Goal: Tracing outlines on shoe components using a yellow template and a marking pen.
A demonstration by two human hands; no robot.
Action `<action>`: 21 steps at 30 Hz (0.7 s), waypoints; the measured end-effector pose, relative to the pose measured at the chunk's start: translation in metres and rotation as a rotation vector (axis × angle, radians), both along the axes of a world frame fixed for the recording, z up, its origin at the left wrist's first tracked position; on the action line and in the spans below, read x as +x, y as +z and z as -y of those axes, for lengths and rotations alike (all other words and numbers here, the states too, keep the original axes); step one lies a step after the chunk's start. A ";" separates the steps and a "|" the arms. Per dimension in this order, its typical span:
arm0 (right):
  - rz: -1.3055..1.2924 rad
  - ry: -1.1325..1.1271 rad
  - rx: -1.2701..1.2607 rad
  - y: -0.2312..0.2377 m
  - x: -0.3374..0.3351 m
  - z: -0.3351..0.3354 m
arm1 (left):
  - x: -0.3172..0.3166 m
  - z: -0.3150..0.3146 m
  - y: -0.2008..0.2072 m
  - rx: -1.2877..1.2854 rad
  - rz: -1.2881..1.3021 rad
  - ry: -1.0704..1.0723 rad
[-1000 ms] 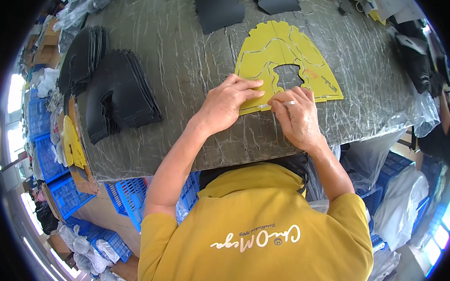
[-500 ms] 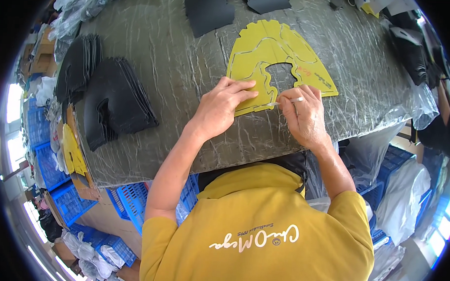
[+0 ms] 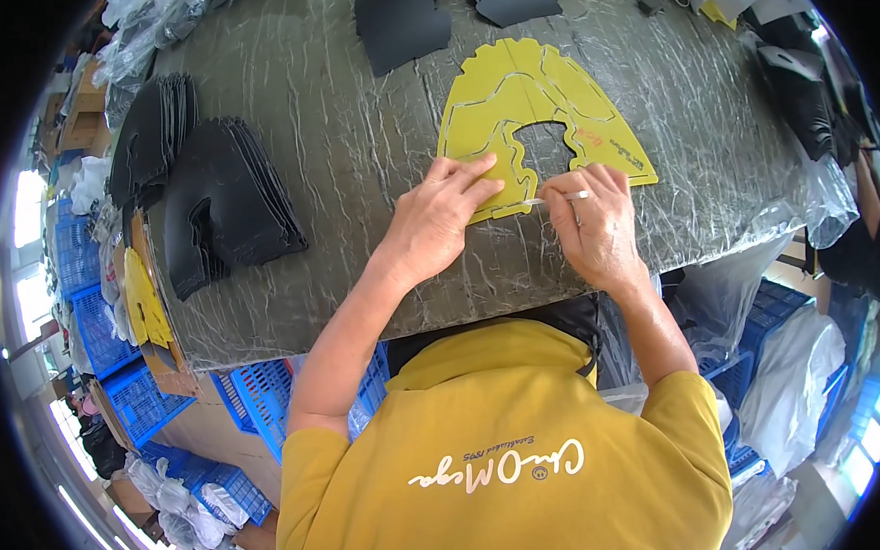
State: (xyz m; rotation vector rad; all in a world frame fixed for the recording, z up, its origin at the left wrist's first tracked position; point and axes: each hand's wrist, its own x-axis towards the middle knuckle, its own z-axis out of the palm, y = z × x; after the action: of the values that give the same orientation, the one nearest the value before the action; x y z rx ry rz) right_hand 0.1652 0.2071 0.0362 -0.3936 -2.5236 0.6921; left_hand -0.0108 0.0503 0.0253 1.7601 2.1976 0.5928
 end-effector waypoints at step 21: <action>0.351 -0.357 -0.019 -0.019 0.003 -0.105 | 0.017 -0.068 -0.033 0.204 -0.230 0.092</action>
State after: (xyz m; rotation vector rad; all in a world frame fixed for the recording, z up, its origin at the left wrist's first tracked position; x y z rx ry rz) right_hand 0.1680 0.3119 0.0167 -1.0208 -2.6593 0.5427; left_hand 0.0060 0.1180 -0.0077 1.9213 2.4606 0.6871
